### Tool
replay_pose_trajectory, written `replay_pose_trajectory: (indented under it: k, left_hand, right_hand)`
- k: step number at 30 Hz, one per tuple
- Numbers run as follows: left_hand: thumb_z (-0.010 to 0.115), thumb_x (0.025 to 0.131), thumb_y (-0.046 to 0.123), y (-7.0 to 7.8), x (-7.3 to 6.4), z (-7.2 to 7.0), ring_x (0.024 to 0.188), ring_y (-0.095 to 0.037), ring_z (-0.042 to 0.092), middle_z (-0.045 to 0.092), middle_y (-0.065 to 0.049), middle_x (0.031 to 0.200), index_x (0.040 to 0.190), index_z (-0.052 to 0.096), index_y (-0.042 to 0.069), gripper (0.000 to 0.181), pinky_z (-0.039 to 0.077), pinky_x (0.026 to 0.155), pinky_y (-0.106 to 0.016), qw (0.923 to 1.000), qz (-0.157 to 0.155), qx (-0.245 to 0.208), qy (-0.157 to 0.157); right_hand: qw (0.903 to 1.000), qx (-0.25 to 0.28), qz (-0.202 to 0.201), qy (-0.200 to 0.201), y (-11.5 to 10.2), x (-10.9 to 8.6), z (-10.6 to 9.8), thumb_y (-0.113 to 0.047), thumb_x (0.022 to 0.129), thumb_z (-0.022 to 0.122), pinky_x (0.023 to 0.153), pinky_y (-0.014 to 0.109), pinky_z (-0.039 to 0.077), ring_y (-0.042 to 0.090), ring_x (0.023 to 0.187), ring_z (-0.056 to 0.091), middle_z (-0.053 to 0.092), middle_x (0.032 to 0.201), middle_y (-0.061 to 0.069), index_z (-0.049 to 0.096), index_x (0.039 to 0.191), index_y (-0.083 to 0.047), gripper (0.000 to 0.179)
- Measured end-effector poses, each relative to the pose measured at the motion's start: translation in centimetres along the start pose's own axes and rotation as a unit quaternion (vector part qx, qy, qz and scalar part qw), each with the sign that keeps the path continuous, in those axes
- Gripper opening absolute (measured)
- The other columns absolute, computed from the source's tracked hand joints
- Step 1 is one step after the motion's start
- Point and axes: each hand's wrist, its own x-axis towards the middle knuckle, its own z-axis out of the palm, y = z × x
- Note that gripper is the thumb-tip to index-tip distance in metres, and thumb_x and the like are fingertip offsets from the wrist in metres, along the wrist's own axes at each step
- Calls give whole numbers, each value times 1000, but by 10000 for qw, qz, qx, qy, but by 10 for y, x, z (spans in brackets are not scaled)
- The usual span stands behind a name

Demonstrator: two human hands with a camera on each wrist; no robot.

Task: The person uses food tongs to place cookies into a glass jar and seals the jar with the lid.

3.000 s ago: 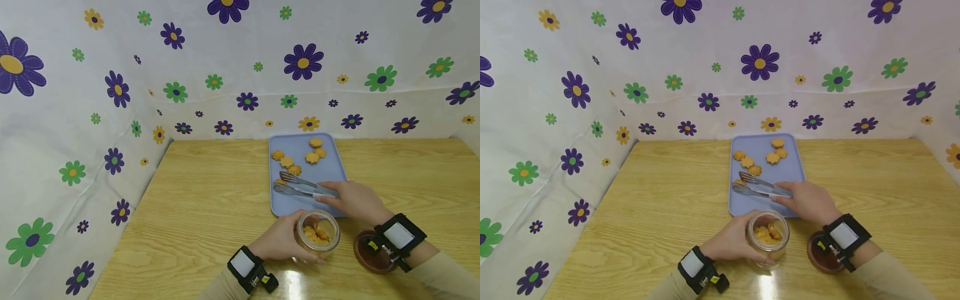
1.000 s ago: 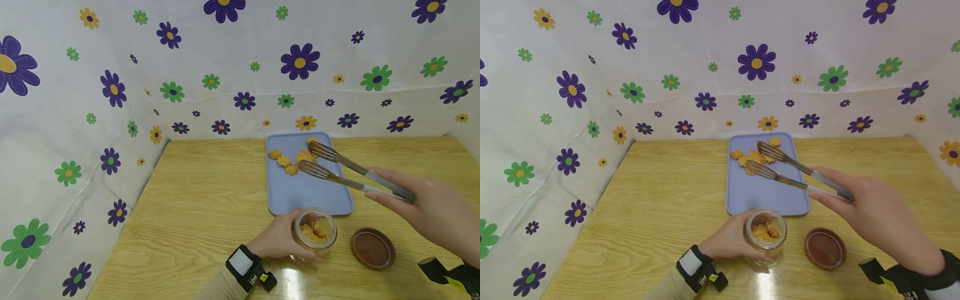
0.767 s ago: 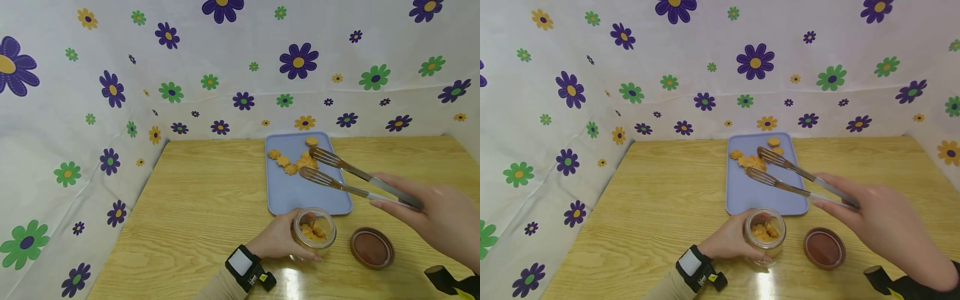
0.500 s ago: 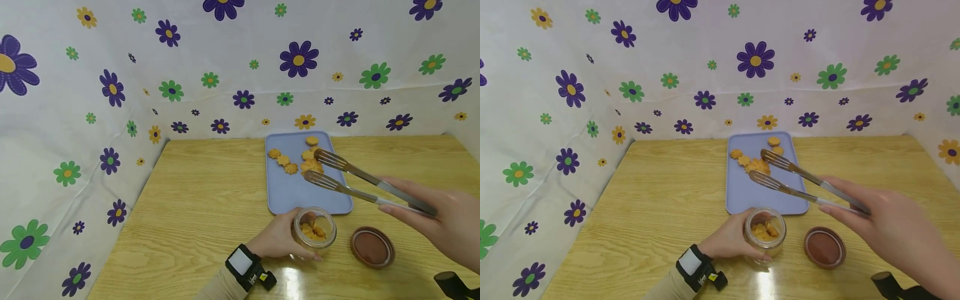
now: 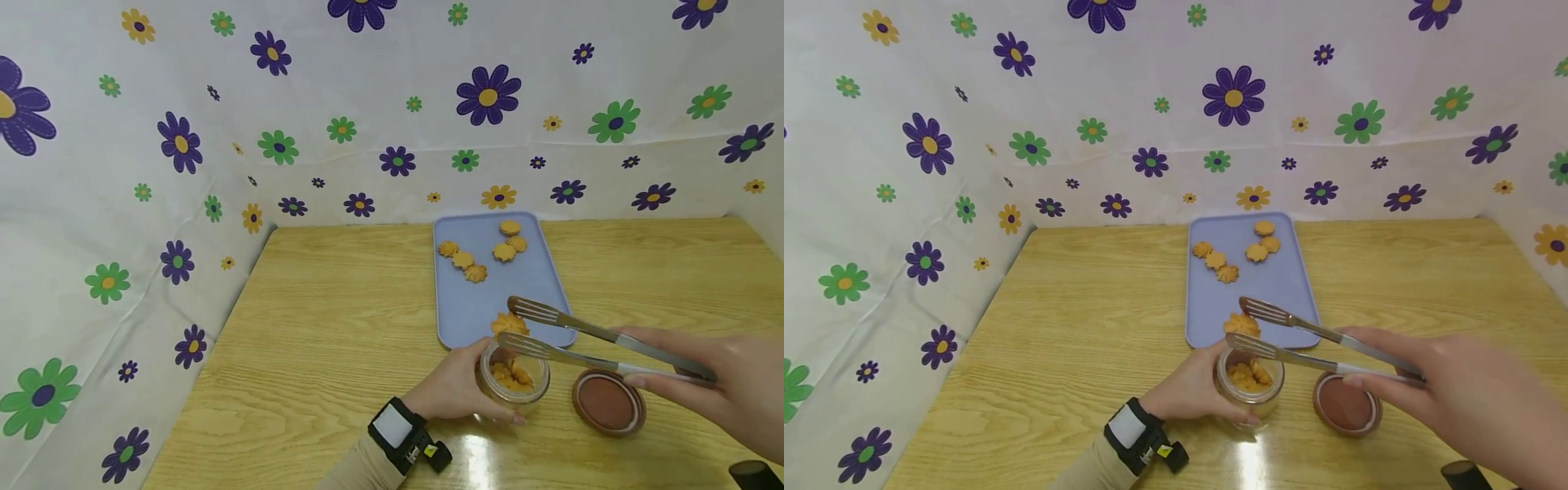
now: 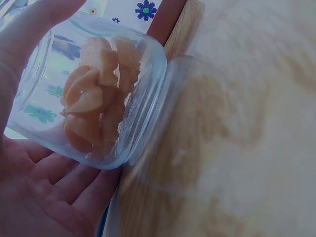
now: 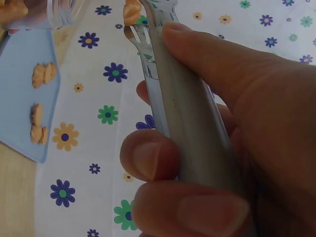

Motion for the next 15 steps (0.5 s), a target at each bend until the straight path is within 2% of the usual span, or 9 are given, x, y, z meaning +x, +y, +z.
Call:
replay_pose_trajectory:
  k: [5,12,15]
  left_hand:
    - [95,66,39,1,0,0,120,-3,59,65,14,130,146,49,30,93,48,106,-27,9999,39,-106,-4]
    - [95,66,38,2,-1,0,121,-3,58,64,13,131,149,48,27,96,47,107,-27,10000,0,-43,16]
    - [95,66,38,2,-1,-1,121,-3,58,65,12,131,147,49,26,95,48,106,-27,10000,-21,-28,6]
  right_hand:
    - [9994,41,-112,-329,1,-3,5,-41,82,81,48,23,23,-2,49,21,23,53,-19,72,130,-23,52]
    - [9936,-150,193,-1106,0,-3,5,-49,89,71,47,25,22,4,47,21,26,51,-13,68,138,-20,57]
    - [9927,-199,224,-1164,0,-2,5,-51,89,71,47,25,22,5,46,21,26,51,-13,68,138,-22,57]
